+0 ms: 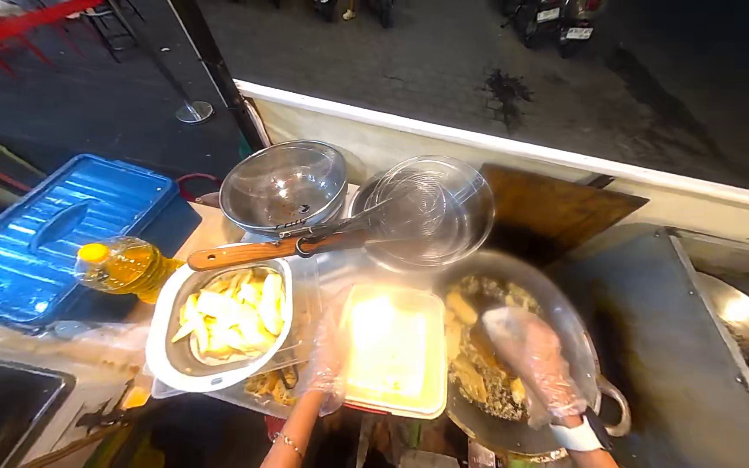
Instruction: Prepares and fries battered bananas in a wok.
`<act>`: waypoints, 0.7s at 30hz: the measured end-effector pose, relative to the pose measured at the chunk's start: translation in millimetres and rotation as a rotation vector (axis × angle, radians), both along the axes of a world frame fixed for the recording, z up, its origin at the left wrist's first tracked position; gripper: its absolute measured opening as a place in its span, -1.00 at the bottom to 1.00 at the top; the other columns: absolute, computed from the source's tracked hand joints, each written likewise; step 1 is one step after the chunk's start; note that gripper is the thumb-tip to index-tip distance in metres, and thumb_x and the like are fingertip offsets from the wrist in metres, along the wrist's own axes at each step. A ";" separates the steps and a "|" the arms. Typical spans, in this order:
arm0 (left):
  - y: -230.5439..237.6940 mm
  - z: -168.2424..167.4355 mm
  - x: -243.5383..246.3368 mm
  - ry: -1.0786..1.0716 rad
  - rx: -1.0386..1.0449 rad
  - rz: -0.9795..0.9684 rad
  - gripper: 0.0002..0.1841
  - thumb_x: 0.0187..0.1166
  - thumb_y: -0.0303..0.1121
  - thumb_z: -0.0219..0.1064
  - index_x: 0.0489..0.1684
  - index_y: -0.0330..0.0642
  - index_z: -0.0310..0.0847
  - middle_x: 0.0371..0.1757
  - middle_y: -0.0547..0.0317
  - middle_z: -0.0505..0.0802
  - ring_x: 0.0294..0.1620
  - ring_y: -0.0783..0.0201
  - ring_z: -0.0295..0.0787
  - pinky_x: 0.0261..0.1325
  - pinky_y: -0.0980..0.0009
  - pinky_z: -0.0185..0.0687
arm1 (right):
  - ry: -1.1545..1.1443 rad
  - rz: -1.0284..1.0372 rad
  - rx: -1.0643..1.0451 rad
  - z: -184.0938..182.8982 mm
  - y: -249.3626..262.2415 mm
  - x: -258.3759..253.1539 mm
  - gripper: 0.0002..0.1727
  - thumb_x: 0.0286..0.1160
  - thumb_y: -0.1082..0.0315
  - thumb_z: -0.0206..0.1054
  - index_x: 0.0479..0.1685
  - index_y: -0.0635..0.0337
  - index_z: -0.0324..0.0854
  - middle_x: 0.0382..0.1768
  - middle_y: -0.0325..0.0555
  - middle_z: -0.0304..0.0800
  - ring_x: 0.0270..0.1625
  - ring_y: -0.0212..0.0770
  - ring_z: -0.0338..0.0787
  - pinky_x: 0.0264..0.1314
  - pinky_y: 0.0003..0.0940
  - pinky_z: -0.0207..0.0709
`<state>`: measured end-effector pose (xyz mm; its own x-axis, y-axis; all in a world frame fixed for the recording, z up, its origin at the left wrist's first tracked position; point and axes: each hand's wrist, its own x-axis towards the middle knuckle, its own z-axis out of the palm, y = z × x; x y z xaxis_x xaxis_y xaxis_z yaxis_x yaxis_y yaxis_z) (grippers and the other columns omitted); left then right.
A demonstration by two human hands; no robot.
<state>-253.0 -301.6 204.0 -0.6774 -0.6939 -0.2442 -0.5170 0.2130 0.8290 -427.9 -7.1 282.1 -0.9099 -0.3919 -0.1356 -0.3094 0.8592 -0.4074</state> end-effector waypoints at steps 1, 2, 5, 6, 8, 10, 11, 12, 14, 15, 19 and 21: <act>-0.9 0.6 0.2 -0.001 -0.010 -0.011 -0.47 0.65 -0.31 0.30 0.65 -0.06 0.45 0.51 0.06 0.71 0.54 0.23 0.61 0.64 0.21 0.48 | -0.050 0.104 -0.017 13.1 -25.8 12.6 -0.71 0.53 0.11 0.42 0.09 0.00 0.83 0.13 -0.09 0.86 0.25 -0.09 0.81 0.39 0.02 0.66; -1.3 0.0 0.4 0.006 -0.016 -0.013 -0.48 0.66 -0.29 0.30 0.64 -0.06 0.46 0.50 0.05 0.72 0.52 0.22 0.62 0.63 0.19 0.48 | -0.120 0.222 -0.027 17.0 -51.1 25.7 -0.75 0.54 0.14 0.40 0.07 -0.03 0.84 0.12 -0.15 0.86 0.25 -0.16 0.80 0.41 -0.05 0.65; 0.6 -2.5 2.7 0.030 0.007 -0.009 -0.47 0.65 -0.28 0.30 0.65 0.00 0.46 0.51 0.05 0.71 0.54 0.18 0.61 0.62 0.17 0.49 | -0.257 0.689 0.113 -18.7 -108.5 58.7 -0.74 0.52 0.25 0.38 0.06 0.10 0.84 0.15 0.06 0.85 0.31 0.05 0.78 0.46 0.07 0.60; 0.5 -1.2 3.7 0.029 0.010 -0.015 -0.46 0.65 -0.28 0.30 0.66 -0.01 0.45 0.53 0.04 0.69 0.55 0.16 0.60 0.63 0.16 0.48 | -0.292 0.822 0.225 -33.1 -120.8 67.1 -0.71 0.48 0.26 0.42 0.09 0.16 0.82 0.18 0.15 0.83 0.35 0.16 0.75 0.49 0.16 0.56; 1.2 2.0 6.3 0.047 0.002 -0.022 -0.46 0.67 -0.24 0.29 0.67 -0.03 0.45 0.54 0.04 0.69 0.55 0.14 0.61 0.63 0.14 0.48 | -0.321 0.986 0.485 -51.6 -136.1 79.8 -0.62 0.44 0.22 0.48 0.15 0.26 0.73 0.22 0.27 0.76 0.40 0.30 0.67 0.51 0.31 0.49; -0.2 -1.5 7.1 0.062 -0.011 -0.035 -0.46 0.67 -0.24 0.28 0.66 -0.04 0.45 0.53 0.04 0.69 0.54 0.16 0.61 0.63 0.16 0.47 | -0.337 1.018 0.621 -60.9 -144.6 85.2 -0.58 0.49 0.23 0.44 0.24 0.31 0.66 0.29 0.34 0.69 0.46 0.38 0.61 0.56 0.38 0.40; -1.5 -4.0 5.9 0.069 -0.016 -0.034 -0.46 0.64 -0.26 0.29 0.66 -0.05 0.46 0.52 0.03 0.69 0.53 0.16 0.61 0.63 0.17 0.47 | -0.345 1.022 0.640 -62.5 -148.3 82.9 -0.56 0.49 0.21 0.45 0.24 0.32 0.66 0.29 0.36 0.69 0.46 0.39 0.60 0.56 0.40 0.39; -1.4 -2.0 6.7 0.071 -0.001 -0.036 -0.45 0.64 -0.27 0.29 0.66 -0.09 0.45 0.53 -0.02 0.69 0.54 0.12 0.60 0.63 0.14 0.46 | -0.351 1.030 0.645 -62.4 -151.4 78.8 -0.56 0.47 0.18 0.46 0.20 0.31 0.68 0.26 0.35 0.71 0.43 0.39 0.62 0.52 0.40 0.41; 0.1 -4.2 5.9 0.080 0.014 -0.033 -0.44 0.63 -0.29 0.29 0.66 -0.08 0.45 0.53 -0.03 0.68 0.57 0.11 0.57 0.66 0.14 0.43 | -0.350 1.032 0.598 -65.5 -151.4 68.8 -0.59 0.40 0.15 0.48 0.09 0.27 0.73 0.14 0.30 0.77 0.33 0.36 0.69 0.44 0.38 0.48; -0.6 -8.8 2.8 0.082 0.002 -0.024 -0.45 0.60 -0.30 0.30 0.64 -0.04 0.48 0.51 0.02 0.70 0.56 0.16 0.58 0.66 0.17 0.43 | -0.357 1.027 0.563 -67.6 -150.6 63.6 -0.61 0.45 0.16 0.45 0.12 0.24 0.74 0.13 0.28 0.79 0.34 0.33 0.69 0.48 0.35 0.46; -1.7 -11.0 0.3 0.068 0.017 -0.022 -0.44 0.58 -0.33 0.31 0.64 0.01 0.49 0.52 0.06 0.70 0.57 0.18 0.57 0.67 0.17 0.41 | -0.321 1.082 0.342 -67.0 -143.0 58.5 -0.69 0.64 0.18 0.29 0.15 0.15 0.75 0.00 0.18 0.85 0.20 0.21 0.80 0.42 0.21 0.55; -1.7 -13.9 -1.3 0.081 0.000 -0.028 -0.44 0.57 -0.35 0.31 0.64 0.03 0.49 0.52 0.10 0.70 0.57 0.21 0.58 0.66 0.18 0.43 | -0.351 1.062 0.314 -63.5 -143.1 55.7 -0.69 0.59 0.20 0.34 0.17 0.14 0.77 -0.01 0.15 0.87 0.17 0.17 0.82 0.38 0.20 0.56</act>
<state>-254.3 -303.3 190.1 -0.7143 -0.6742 -0.1876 -0.4419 0.2267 0.8679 -372.1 -150.2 218.6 -0.0366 -0.8396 -0.5419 -0.8476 0.3134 -0.4282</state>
